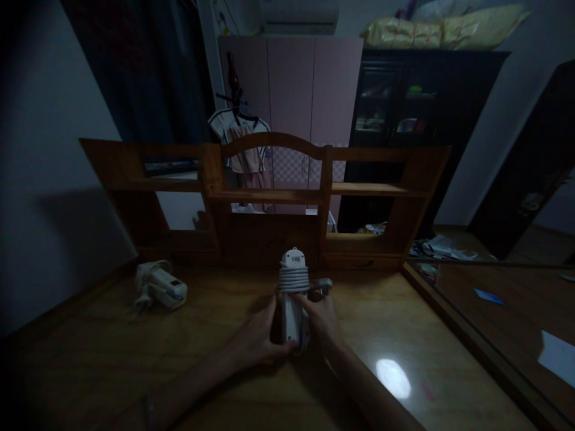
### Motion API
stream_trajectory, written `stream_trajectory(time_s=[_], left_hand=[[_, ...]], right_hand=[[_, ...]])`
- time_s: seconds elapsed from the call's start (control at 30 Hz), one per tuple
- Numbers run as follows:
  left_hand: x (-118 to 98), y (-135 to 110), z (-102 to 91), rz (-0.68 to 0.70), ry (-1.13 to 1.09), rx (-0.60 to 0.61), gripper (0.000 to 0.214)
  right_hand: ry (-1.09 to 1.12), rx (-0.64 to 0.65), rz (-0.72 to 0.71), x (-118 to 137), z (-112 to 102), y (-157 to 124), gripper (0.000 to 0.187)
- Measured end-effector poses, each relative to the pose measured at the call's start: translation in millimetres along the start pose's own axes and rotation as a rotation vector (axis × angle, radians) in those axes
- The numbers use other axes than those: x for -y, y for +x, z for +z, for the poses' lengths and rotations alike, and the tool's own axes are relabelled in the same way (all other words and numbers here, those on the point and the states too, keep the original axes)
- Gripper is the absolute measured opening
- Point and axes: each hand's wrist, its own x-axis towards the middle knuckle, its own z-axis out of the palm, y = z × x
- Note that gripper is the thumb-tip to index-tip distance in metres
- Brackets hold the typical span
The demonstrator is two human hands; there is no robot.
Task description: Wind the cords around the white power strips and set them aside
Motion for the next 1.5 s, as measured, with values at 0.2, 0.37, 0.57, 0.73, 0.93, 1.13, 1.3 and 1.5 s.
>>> stream_trajectory(time_s=[0.2, 0.37, 0.57, 0.73, 0.93, 1.13, 1.3, 1.5], left_hand=[[0, 1, -2.1, 0.024, -0.069, 0.002, 0.088], [-3, 0, -6.9, 0.065, -0.143, 0.028, 0.083], [13, 12, 4.4, -0.031, -0.686, -0.019, 0.056], [29, 22, 10.3, -0.168, -1.054, -0.02, 0.052], [28, 21, 2.6, -0.222, -1.04, -0.082, 0.054], [23, 19, -3.7, -0.197, -0.901, -0.112, 0.053], [25, 19, -1.6, -0.122, -0.848, -0.101, 0.051], [29, 22, 7.4, -0.125, -0.943, -0.117, 0.05]], right_hand=[[0.005, 0.046, -0.049, 10, 5, -6, 0.04], [-0.063, 0.059, -0.175, 10, 5, -7, 0.045], [-0.14, 0.083, -0.162, 11, 1, -8, 0.045], [-0.173, 0.161, -0.13, 16, 6, -12, 0.04], [-0.182, 0.215, -0.126, 18, 4, -13, 0.049], [-0.103, 0.247, -0.055, 20, -1, -12, 0.054], [-0.057, 0.243, -0.085, 18, 0, -10, 0.054], [-0.003, 0.205, -0.087, 16, 3, -9, 0.053]])
